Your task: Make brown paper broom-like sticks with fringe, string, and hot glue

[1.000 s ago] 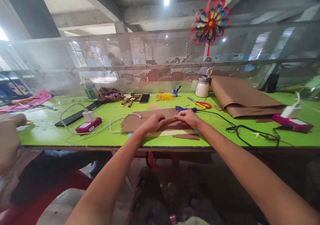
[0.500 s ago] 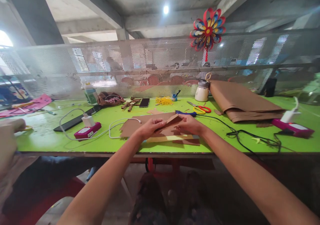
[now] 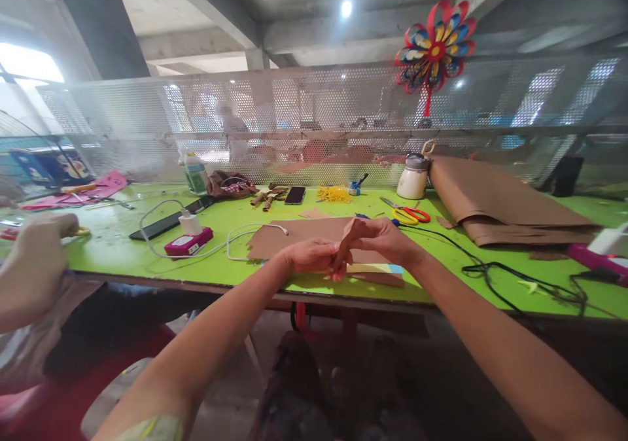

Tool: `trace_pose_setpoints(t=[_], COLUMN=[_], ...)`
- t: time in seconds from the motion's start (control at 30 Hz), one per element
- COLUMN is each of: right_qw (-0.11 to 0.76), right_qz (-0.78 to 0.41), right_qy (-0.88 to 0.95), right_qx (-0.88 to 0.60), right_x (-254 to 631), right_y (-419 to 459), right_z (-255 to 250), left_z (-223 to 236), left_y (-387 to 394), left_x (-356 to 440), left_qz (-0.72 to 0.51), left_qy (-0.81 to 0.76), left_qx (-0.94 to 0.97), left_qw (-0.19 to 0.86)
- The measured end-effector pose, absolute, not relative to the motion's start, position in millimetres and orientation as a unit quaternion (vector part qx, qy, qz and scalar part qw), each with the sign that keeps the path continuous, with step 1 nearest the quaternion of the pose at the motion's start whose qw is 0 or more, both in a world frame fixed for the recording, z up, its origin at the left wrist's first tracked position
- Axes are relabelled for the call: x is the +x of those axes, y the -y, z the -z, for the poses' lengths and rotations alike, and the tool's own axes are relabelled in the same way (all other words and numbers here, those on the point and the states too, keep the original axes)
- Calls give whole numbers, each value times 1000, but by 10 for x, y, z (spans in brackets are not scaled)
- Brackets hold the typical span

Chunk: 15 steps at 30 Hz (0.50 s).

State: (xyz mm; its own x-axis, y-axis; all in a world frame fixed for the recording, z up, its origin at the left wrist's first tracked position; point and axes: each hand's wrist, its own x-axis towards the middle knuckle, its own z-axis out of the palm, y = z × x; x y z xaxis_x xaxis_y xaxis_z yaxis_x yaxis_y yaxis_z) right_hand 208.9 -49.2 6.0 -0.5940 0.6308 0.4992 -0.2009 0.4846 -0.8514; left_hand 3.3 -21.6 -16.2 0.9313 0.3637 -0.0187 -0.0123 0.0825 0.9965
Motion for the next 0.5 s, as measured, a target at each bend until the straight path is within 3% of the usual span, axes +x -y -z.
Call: trace_pose_setpoints(t=[0.07,0.17,0.3,0.4,0.5], right_qw=[443,418,207,94,38], right_qz=[-466,-420,-278,-221,-198], right_qy=[747,768,873,904,914], right_qx=[-170,-245,-343,-355,-352], right_x=[2076,2131,2256,2251,2132], right_y=[486,403,239,128,35], right_z=[-93,-163,-306,-387,-411], left_z=[174,73,-234,-387,-372], left_y=[183,96,5,-5,-2], left_x=[7,-70,-136,-63,56], left_qz=[-143,-283,-450,-396,-225], left_qy=[-159,-219,-267,-292,-316], left_qx=[666,676,694,807,907], left_qw=[715,644,494,325,165])
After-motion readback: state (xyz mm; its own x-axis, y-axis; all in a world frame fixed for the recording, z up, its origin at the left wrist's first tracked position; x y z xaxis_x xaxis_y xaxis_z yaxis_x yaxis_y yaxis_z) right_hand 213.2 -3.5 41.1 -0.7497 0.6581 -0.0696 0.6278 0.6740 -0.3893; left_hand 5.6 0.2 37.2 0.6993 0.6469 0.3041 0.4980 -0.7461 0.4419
